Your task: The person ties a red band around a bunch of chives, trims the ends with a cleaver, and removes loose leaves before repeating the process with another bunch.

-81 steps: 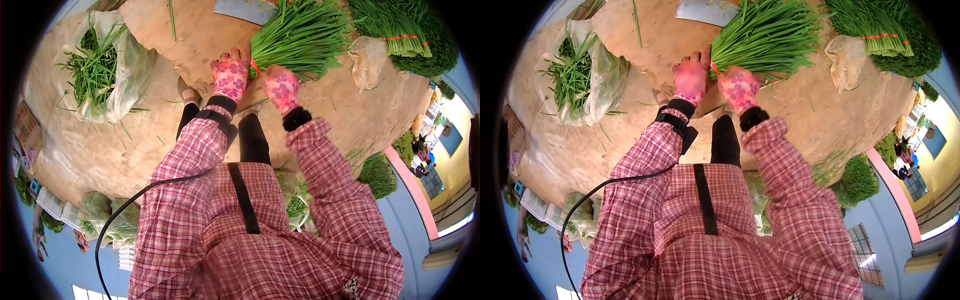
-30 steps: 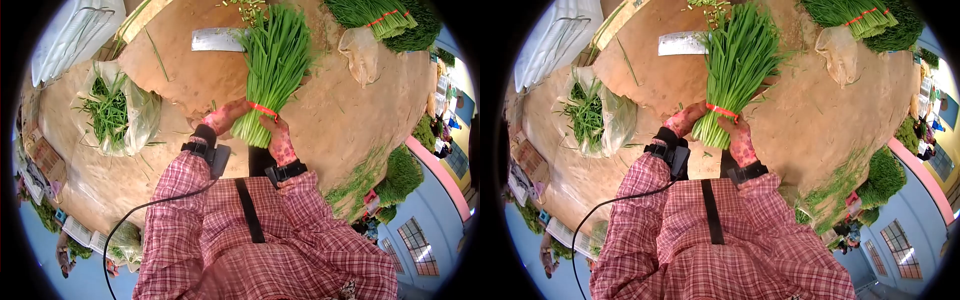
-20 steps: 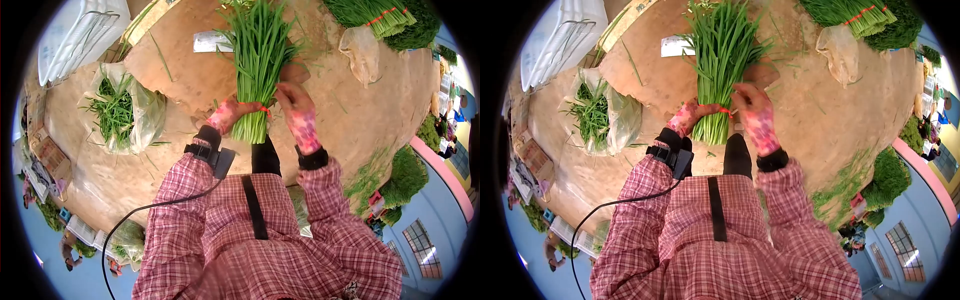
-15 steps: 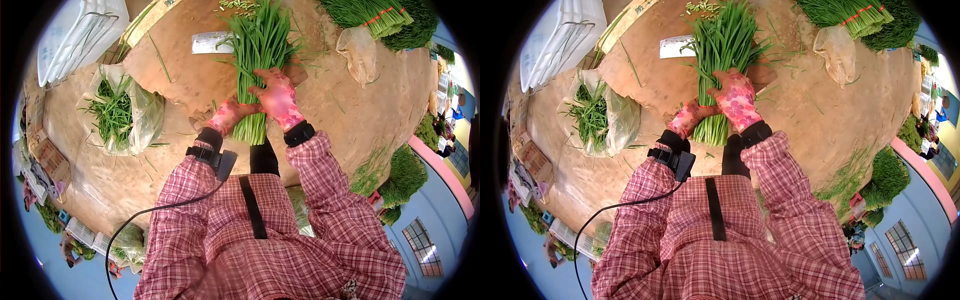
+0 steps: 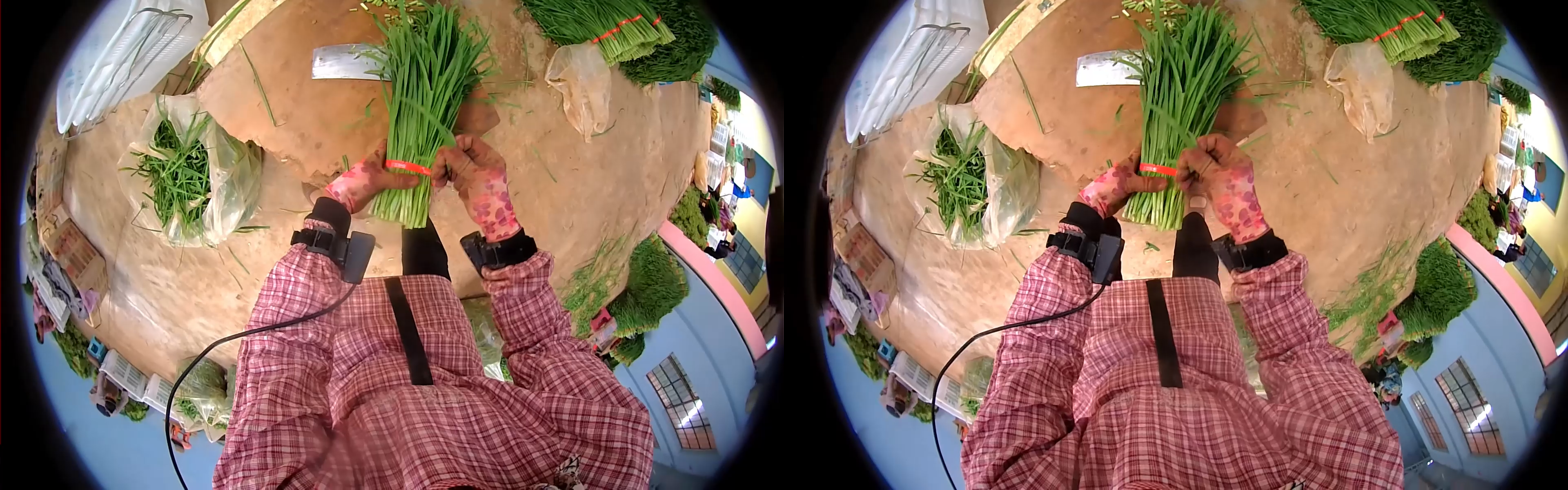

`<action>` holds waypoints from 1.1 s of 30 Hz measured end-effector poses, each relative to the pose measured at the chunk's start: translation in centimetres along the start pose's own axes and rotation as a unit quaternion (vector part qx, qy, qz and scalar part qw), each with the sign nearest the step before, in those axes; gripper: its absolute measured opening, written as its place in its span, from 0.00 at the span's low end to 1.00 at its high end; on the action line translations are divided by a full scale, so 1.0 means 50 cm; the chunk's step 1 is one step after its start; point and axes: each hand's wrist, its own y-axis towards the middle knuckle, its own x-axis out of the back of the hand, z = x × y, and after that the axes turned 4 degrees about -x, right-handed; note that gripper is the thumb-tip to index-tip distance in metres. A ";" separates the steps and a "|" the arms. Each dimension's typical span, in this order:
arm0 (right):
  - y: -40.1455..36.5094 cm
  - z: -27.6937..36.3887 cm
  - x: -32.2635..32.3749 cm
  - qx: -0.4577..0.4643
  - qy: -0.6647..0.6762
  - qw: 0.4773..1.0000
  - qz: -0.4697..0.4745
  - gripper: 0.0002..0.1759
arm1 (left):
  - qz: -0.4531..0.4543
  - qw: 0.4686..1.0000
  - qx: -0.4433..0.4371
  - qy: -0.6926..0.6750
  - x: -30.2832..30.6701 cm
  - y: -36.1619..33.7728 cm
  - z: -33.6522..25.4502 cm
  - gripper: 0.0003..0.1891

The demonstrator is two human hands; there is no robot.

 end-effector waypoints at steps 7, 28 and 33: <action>0.058 -0.009 -0.004 0.113 -0.551 0.827 -0.009 0.13 | -0.021 0.999 -0.019 -0.036 -0.031 0.011 0.006 0.47; -0.059 -0.038 0.107 -0.113 0.084 0.990 0.013 0.27 | -0.126 0.991 0.034 0.037 -0.107 -0.017 0.028 0.61; -0.095 -0.046 0.072 -0.039 -0.271 0.961 -0.045 0.32 | -0.019 0.999 -0.014 -0.034 -0.119 0.016 0.017 0.36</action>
